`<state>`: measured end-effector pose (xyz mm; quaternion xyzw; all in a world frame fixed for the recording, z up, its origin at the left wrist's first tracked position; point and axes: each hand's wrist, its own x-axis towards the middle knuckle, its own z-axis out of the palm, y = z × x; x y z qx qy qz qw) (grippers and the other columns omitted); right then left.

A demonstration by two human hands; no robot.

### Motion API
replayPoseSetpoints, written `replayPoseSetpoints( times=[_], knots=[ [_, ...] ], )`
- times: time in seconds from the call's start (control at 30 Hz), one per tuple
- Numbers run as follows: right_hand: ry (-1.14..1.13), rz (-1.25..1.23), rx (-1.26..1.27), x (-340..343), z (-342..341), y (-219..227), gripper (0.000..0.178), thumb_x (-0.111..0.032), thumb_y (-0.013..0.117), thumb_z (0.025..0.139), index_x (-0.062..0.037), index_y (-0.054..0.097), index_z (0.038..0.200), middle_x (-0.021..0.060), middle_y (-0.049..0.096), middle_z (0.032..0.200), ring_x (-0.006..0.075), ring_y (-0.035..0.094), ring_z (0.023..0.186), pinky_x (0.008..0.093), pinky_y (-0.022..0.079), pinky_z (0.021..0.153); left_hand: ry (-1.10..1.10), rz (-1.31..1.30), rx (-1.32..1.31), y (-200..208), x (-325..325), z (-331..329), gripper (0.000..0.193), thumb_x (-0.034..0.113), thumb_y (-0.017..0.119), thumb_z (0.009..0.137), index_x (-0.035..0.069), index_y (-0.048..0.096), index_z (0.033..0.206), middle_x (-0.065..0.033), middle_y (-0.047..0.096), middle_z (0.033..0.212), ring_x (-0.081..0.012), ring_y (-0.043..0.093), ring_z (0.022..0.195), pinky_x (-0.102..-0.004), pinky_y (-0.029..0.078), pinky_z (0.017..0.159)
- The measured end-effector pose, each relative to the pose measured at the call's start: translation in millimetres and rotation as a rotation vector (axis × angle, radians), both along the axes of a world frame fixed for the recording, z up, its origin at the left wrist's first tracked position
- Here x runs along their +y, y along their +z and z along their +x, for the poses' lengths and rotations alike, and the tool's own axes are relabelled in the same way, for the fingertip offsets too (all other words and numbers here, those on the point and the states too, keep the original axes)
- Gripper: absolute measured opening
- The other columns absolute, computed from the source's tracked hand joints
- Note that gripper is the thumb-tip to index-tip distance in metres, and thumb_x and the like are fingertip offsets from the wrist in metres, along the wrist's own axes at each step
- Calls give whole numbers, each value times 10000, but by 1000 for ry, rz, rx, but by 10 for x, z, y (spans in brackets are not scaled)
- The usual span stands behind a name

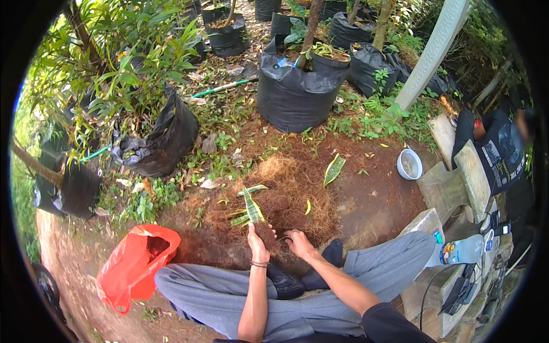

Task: The person sits on the ground and repeatedly wipes the surface of several plant leaves with their fingers. They handle each leaf one at a time, turning it over to clean both sides before placing it back on the ground.

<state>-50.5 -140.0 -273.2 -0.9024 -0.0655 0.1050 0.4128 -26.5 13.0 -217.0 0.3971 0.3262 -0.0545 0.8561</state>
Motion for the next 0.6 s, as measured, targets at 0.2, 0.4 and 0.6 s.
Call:
replayPoseSetpoints(
  times=[0.2,0.4,0.6],
  knots=[
    [15,-21,48,11,-20,136,411,-69,703,763,11,566,1143,198,530,1058,383,548,1021,404,477,872,-25,-19,-38,-11,-17,5,528,514,363,961,18,542,994,-124,640,818,-229,634,650,-351,535,550],
    [107,-107,-78,3,-207,-25,375,10,651,746,-1,591,1116,175,473,1112,369,546,951,415,491,834,13,-26,0,-49,13,-14,519,516,374,957,27,539,1009,-123,643,821,-230,635,654,-353,535,550],
    [141,-121,6,-61,-52,10,276,54,603,735,18,660,1003,201,614,943,357,620,874,385,520,761,-10,-14,-5,-33,-12,8,529,512,370,959,17,554,982,-122,644,805,-228,636,648,-353,536,552]
  ],
)
